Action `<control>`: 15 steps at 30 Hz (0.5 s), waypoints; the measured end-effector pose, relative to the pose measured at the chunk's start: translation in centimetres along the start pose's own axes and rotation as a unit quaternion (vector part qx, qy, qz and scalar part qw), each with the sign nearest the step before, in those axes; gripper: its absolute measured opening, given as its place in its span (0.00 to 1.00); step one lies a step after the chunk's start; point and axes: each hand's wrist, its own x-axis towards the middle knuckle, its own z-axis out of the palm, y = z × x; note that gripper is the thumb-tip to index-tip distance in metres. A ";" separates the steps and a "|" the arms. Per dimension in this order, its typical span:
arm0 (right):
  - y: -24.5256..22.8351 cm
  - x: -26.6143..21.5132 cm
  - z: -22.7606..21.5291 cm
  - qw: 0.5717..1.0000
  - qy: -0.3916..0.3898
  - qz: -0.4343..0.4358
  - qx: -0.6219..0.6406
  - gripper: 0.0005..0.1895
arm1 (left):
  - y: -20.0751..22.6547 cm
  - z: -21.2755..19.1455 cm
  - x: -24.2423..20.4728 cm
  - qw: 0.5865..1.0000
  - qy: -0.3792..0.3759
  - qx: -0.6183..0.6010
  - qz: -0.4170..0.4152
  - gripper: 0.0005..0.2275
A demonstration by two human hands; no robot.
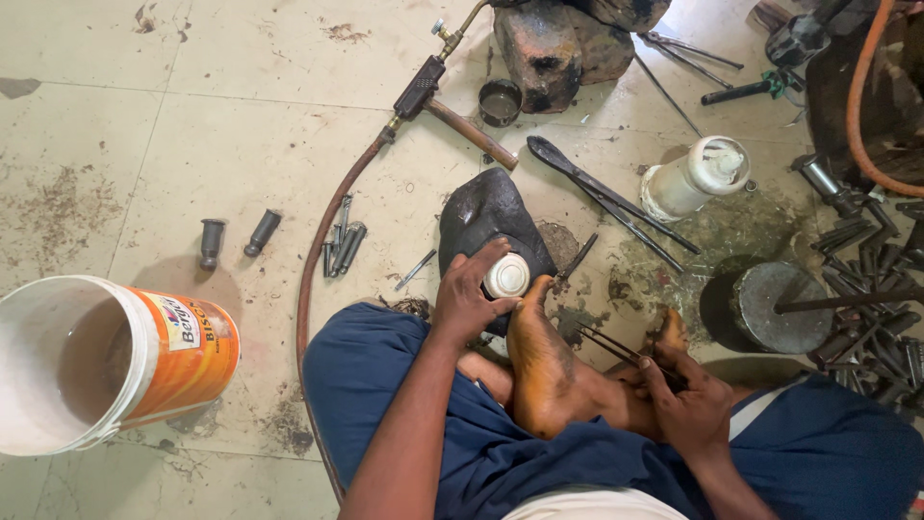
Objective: The person sits on the floor and uses tweezers to place thin metal wires into a small white cylindrical mold. They carefully arrange the wires inside the mold, occasionally adjusting their position with their fingers.
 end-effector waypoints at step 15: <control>-0.4 0.1 -0.1 0.998 -0.018 0.033 0.042 0.16 | -0.1 0.3 0.1 0.998 -0.018 0.032 -0.055 0.38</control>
